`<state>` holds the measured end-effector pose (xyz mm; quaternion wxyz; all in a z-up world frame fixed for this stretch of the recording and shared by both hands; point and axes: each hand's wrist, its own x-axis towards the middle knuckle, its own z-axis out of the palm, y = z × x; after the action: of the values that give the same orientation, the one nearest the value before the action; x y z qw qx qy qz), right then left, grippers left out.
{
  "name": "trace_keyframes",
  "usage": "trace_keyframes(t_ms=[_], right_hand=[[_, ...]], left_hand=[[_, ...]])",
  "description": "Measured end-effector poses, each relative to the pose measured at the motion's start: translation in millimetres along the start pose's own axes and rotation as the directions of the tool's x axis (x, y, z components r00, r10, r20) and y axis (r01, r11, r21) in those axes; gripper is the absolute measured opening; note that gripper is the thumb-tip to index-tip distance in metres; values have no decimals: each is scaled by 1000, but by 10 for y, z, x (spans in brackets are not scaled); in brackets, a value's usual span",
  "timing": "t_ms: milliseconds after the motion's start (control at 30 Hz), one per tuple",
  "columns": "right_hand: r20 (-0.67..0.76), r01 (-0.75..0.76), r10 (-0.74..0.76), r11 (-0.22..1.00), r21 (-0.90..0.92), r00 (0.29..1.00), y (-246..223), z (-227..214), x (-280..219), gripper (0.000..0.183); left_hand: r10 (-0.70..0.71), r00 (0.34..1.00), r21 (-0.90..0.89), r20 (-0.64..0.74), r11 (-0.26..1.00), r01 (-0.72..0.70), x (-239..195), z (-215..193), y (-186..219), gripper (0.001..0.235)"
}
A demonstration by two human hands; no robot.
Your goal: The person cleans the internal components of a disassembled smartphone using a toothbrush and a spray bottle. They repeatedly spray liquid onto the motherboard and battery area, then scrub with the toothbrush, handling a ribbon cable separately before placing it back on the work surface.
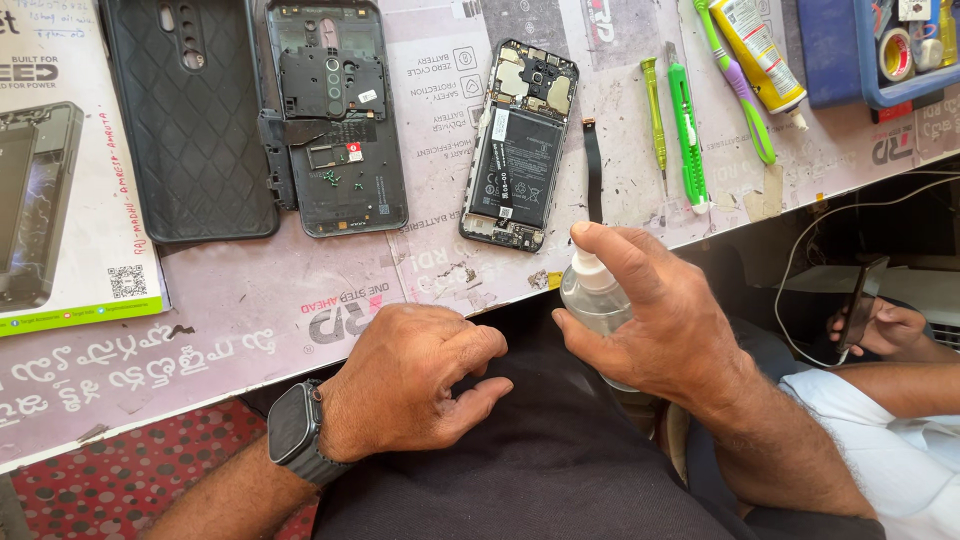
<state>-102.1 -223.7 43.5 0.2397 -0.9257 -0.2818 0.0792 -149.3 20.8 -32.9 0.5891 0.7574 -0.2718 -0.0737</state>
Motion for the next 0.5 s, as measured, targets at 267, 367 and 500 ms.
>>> trace_keyframes(t_ms=[267,367,500], right_hand=[[-65,-4,2,1000,-31,998,78,46,-57,79],[-134,-21,21,1000,5,991,176,36,-127,81],[-276,-43,54,998,45,960,383,-173,-93,71]], left_hand=[[20,1000,-22,-15,1000,-20,-1,-16,-1,24],[11,1000,0,4,1000,-11,-2,-19,-7,23],[28,1000,-13,-10,1000,-28,-12,-29,-15,24]])
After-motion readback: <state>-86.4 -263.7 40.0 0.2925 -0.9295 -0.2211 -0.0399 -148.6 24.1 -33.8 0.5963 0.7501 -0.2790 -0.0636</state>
